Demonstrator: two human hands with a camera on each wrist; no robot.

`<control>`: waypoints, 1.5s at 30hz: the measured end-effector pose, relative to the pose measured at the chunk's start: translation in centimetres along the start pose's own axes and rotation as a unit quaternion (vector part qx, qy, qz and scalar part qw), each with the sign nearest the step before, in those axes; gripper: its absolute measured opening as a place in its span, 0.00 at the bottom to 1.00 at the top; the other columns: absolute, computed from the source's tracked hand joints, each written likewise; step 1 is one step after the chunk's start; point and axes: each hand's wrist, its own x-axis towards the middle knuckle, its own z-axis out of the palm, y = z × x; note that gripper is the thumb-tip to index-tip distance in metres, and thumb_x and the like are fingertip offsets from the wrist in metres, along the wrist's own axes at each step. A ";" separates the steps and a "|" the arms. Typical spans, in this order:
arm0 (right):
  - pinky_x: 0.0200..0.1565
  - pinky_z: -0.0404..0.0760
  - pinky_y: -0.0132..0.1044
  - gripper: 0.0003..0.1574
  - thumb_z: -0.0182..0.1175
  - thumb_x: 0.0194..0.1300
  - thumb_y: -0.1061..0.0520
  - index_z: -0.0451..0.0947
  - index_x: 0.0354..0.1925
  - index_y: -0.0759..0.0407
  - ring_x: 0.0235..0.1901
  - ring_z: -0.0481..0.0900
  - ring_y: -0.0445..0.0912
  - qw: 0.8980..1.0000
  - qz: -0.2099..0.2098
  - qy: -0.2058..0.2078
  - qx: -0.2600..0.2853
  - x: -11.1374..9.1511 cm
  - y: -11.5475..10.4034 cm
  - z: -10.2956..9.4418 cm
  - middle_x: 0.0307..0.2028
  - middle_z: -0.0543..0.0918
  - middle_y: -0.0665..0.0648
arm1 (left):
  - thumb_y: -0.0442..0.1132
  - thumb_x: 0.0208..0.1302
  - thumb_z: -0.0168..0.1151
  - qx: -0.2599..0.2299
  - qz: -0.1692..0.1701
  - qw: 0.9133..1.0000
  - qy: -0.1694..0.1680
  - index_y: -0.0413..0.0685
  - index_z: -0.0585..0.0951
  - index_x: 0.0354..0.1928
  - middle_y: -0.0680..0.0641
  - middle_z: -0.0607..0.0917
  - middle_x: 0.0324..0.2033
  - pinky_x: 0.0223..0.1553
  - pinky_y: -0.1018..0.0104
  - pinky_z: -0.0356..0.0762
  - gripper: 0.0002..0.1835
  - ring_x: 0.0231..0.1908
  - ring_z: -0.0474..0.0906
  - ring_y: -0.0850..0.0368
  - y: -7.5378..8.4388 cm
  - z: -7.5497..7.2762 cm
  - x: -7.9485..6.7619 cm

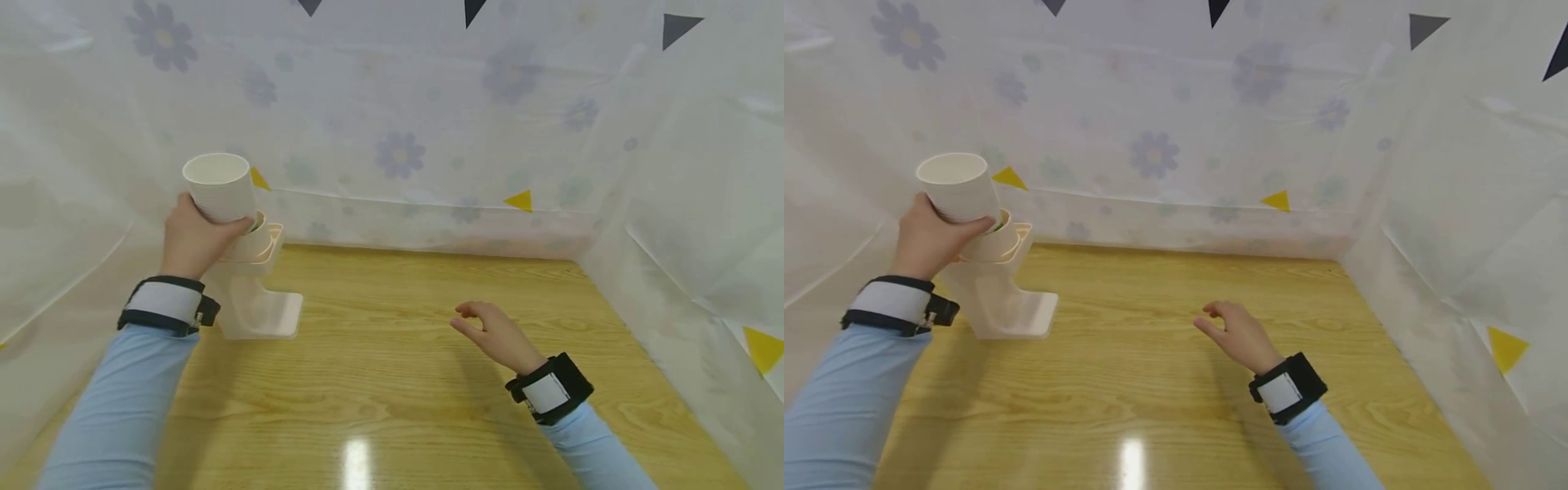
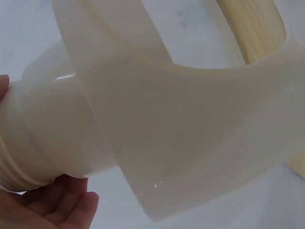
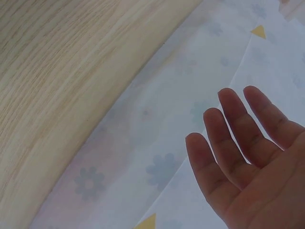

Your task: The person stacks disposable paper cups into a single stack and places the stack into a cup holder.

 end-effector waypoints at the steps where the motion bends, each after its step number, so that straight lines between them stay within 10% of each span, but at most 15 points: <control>1: 0.50 0.76 0.58 0.34 0.50 0.67 0.42 0.73 0.57 0.68 0.53 0.75 0.61 1.000 0.000 0.000 0.000 0.0 0.0 0.0 0.52 0.80 0.69 | 0.56 0.48 0.66 0.002 -0.001 1.000 -0.002 0.29 0.57 0.65 0.26 0.70 0.60 0.58 0.36 0.66 0.50 0.56 0.68 0.32 0.0 0.0 0.0; 17: 0.50 0.76 0.58 0.35 0.49 0.67 0.40 0.74 0.56 0.68 0.52 0.75 0.60 1.000 -0.004 0.007 -0.005 0.2 0.2 0.0 0.51 0.81 0.68 | 0.54 0.50 0.65 0.031 -0.013 0.998 -0.053 0.27 0.50 0.68 0.23 0.60 0.61 0.58 0.35 0.62 0.54 0.60 0.56 0.30 -0.6 1.0 -0.1; 26: 0.51 0.75 0.58 0.37 0.48 0.67 0.38 0.74 0.56 0.68 0.53 0.75 0.60 1.000 0.001 0.005 -0.006 0.1 0.1 -0.1 0.52 0.80 0.68 | 0.59 0.47 0.66 -0.039 -0.011 0.999 0.015 0.39 0.41 0.73 0.32 0.56 0.68 0.65 0.41 0.59 0.61 0.64 0.58 0.37 0.9 1.4 0.9; 45: 0.52 0.74 0.59 0.40 0.46 0.66 0.35 0.73 0.57 0.67 0.53 0.74 0.60 1.000 0.007 -0.005 -0.012 -0.1 0.0 -0.3 0.54 0.79 0.69 | 0.61 0.47 0.65 0.024 -0.030 0.999 -0.005 0.29 0.60 0.65 0.26 0.71 0.60 0.59 0.39 0.67 0.53 0.58 0.68 0.33 0.5 0.6 0.4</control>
